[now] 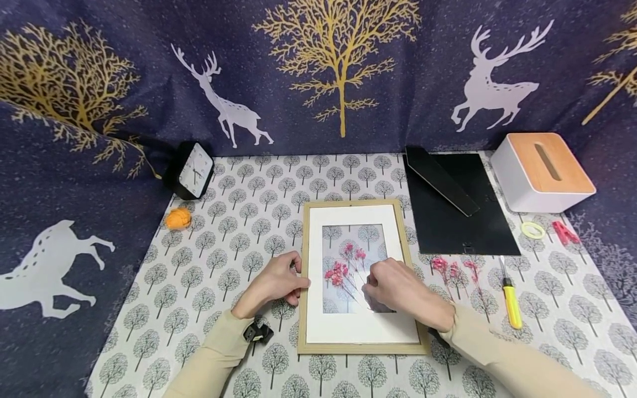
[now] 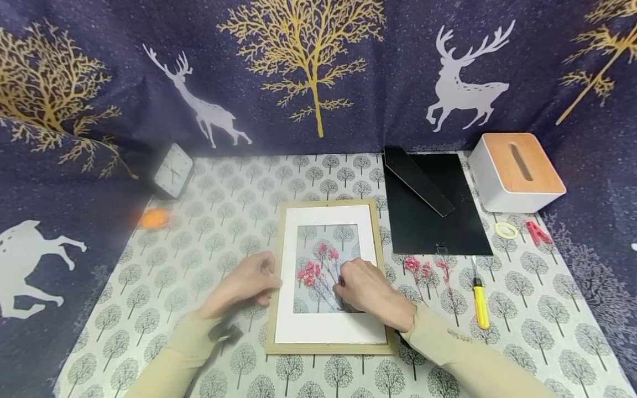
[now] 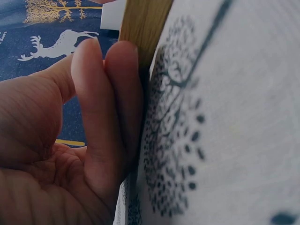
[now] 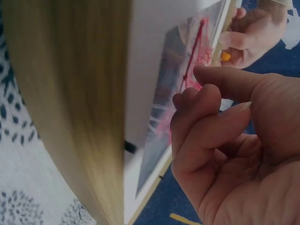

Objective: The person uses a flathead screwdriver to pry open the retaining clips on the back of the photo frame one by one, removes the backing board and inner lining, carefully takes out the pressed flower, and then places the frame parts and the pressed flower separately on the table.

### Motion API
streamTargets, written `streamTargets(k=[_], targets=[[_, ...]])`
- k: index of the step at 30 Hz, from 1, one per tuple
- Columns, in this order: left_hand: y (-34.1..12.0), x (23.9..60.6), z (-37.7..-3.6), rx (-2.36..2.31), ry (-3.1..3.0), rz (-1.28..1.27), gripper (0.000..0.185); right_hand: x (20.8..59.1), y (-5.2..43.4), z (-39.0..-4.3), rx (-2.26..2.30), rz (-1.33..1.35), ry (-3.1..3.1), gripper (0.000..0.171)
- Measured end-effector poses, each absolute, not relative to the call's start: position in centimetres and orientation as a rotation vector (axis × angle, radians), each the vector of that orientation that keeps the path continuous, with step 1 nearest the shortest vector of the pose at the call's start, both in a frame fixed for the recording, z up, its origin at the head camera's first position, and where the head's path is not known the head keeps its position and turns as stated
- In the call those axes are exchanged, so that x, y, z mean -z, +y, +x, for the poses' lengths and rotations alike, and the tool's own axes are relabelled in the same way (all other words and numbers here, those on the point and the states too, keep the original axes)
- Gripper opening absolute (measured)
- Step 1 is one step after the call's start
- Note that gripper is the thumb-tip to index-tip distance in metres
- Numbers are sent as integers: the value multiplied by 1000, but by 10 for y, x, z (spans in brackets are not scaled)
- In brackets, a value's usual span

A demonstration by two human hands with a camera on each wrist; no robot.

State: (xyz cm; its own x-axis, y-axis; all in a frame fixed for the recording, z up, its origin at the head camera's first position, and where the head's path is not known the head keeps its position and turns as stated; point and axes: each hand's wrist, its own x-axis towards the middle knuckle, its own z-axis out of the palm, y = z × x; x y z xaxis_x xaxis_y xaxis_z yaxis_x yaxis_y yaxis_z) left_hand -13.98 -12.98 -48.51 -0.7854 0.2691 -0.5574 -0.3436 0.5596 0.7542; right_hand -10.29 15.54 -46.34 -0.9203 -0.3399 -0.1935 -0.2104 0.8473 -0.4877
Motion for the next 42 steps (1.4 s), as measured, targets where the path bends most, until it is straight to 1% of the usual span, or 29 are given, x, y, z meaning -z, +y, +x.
streamTargets(k=[2, 5, 10, 14, 16, 19, 23, 30, 37, 42], targets=[[-130, 486, -140, -1229, 2148, -61, 31, 465, 155, -104, 697, -425, 2744, 40], [-130, 486, -140, -1233, 2147, -54, 31, 465, 154, -104, 699, -401, 2739, 39], [-129, 485, -139, -1228, 2152, -45, 31, 460, 153, -105, 669, -328, 2723, 33], [-129, 485, -139, -1221, 2159, -52, 31, 461, 153, -106, 678, -318, 2707, 33], [-129, 485, -139, -1218, 2162, -54, 31, 463, 153, -107, 703, -333, 2711, 34], [-129, 486, -139, -1220, 2159, -56, 31, 477, 157, -109, 724, -364, 2726, 34], [-128, 486, -139, -1224, 2161, -46, 31, 480, 159, -110, 730, -375, 2735, 32], [-128, 487, -140, -1222, 2172, -32, 30, 470, 157, -107, 726, -391, 2773, 22], [-128, 487, -139, -1226, 2173, -39, 30, 456, 164, -104, 770, -394, 2766, 23], [-128, 488, -140, -1215, 2181, -47, 30, 445, 176, -97, 799, -374, 2781, 20]])
